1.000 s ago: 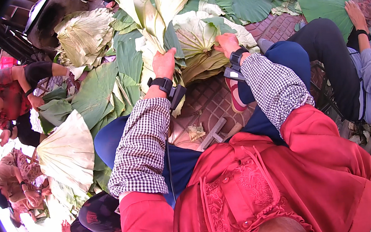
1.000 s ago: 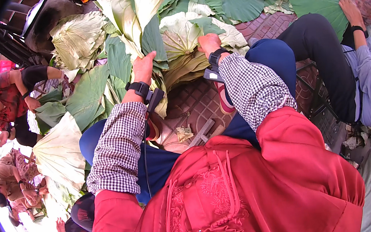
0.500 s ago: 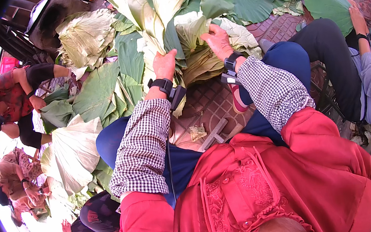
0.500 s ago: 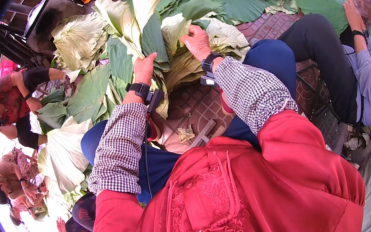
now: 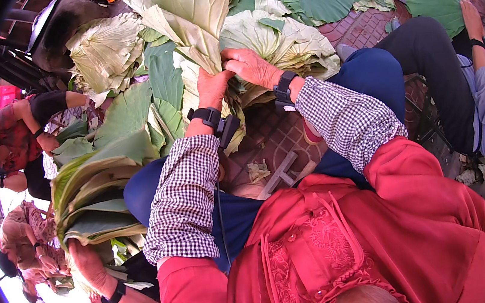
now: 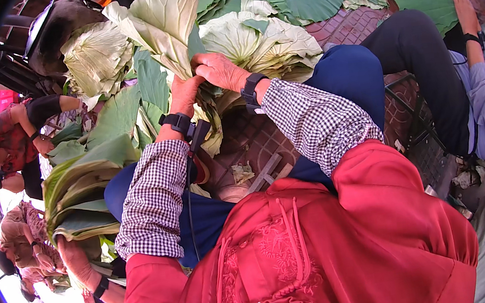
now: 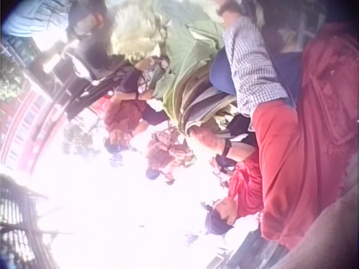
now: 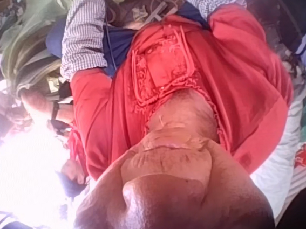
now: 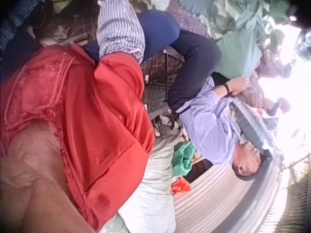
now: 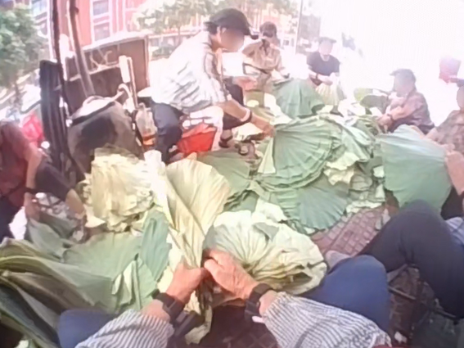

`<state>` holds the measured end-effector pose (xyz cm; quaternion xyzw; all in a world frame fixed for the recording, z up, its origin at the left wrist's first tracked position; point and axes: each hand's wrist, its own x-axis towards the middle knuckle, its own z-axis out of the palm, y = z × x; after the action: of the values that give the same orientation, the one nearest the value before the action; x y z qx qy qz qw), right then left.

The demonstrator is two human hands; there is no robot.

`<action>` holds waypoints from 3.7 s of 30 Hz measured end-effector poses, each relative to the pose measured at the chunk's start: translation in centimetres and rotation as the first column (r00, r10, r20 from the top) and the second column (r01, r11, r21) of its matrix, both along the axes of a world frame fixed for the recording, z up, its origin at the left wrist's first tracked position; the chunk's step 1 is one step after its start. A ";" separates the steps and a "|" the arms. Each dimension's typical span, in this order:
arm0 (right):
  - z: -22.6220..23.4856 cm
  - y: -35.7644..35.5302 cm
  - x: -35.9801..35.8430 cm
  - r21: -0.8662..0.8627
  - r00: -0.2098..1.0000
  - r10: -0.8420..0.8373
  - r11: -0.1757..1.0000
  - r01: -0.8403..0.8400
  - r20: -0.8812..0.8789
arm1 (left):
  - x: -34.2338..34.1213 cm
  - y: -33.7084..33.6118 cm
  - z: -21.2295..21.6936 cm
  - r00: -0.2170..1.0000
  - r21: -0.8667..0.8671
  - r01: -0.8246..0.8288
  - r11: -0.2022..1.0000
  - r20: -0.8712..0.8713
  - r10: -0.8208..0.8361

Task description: The person picks up and folds large green leaves one at a time by hand while sitting on the ground with other people.

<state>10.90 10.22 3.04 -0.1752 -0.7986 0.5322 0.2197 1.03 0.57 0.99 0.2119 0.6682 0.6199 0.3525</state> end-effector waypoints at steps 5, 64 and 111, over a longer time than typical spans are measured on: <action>-0.1 1.4 -0.2 -0.194 0.994 0.114 0.975 -0.113 -0.007 | -0.1 -0.2 -0.8 0.964 -0.074 -0.216 0.974 0.144 0.225; 5.0 -1.4 3.0 0.303 0.942 0.292 0.894 -0.330 0.166 | -3.8 -1.4 0.4 0.843 -0.191 -0.477 0.858 0.179 0.508; -1.3 9.2 7.7 -0.332 0.867 -0.180 0.872 0.359 0.465 | -4.5 -1.9 10.0 0.890 0.193 -0.033 0.981 0.453 -0.059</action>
<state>18.60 19.44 1.70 -0.4394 -0.6645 0.5998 0.0752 -3.44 -1.38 10.95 0.0987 0.5012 0.7123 0.4813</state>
